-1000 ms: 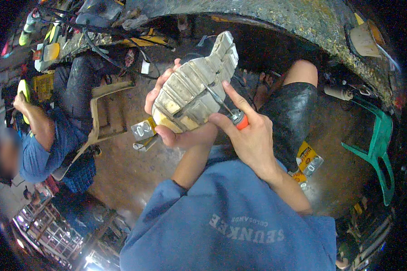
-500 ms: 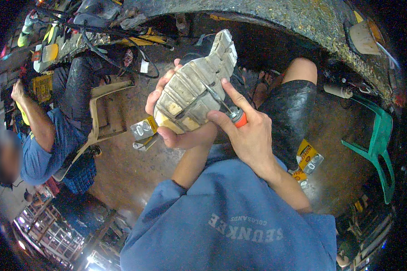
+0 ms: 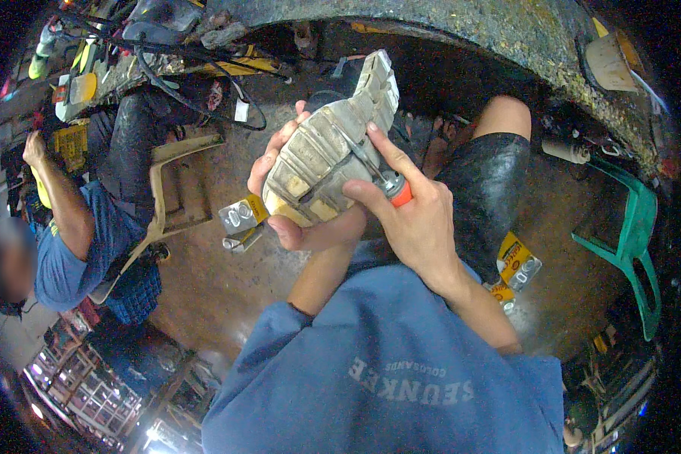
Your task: The person sits on the floor and uses a red-handled tool to scrape and clean the sole of a sneaker. They repeatedly rotate the shoe to access different areas of the sole and continue scraping along the tread and edges throughout the clip.
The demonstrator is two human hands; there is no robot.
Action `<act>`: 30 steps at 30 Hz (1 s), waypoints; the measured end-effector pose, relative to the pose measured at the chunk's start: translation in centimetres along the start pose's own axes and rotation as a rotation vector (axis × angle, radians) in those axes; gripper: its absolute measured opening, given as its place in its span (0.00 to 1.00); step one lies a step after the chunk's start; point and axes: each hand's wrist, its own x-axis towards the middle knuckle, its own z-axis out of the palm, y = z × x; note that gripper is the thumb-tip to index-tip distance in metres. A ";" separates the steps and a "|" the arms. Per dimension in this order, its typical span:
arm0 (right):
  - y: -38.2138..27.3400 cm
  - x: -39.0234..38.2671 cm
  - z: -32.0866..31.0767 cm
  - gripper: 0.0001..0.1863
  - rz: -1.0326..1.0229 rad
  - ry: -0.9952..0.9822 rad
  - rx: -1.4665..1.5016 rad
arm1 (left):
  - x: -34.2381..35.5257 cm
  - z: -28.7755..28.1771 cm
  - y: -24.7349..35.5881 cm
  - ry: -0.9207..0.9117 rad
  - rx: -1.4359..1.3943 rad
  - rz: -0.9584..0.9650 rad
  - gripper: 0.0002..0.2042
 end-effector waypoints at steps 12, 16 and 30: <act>-0.3 0.6 -2.8 0.46 -0.182 0.108 0.193 | 6.9 4.3 6.4 0.274 -0.013 -0.600 0.39; -0.8 0.0 -2.9 0.42 0.001 -0.046 0.251 | 6.7 5.1 7.2 0.326 0.061 -0.660 0.38; -0.4 -0.6 -2.6 0.40 0.037 -0.042 0.173 | 2.4 4.9 5.8 0.123 0.099 -0.478 0.37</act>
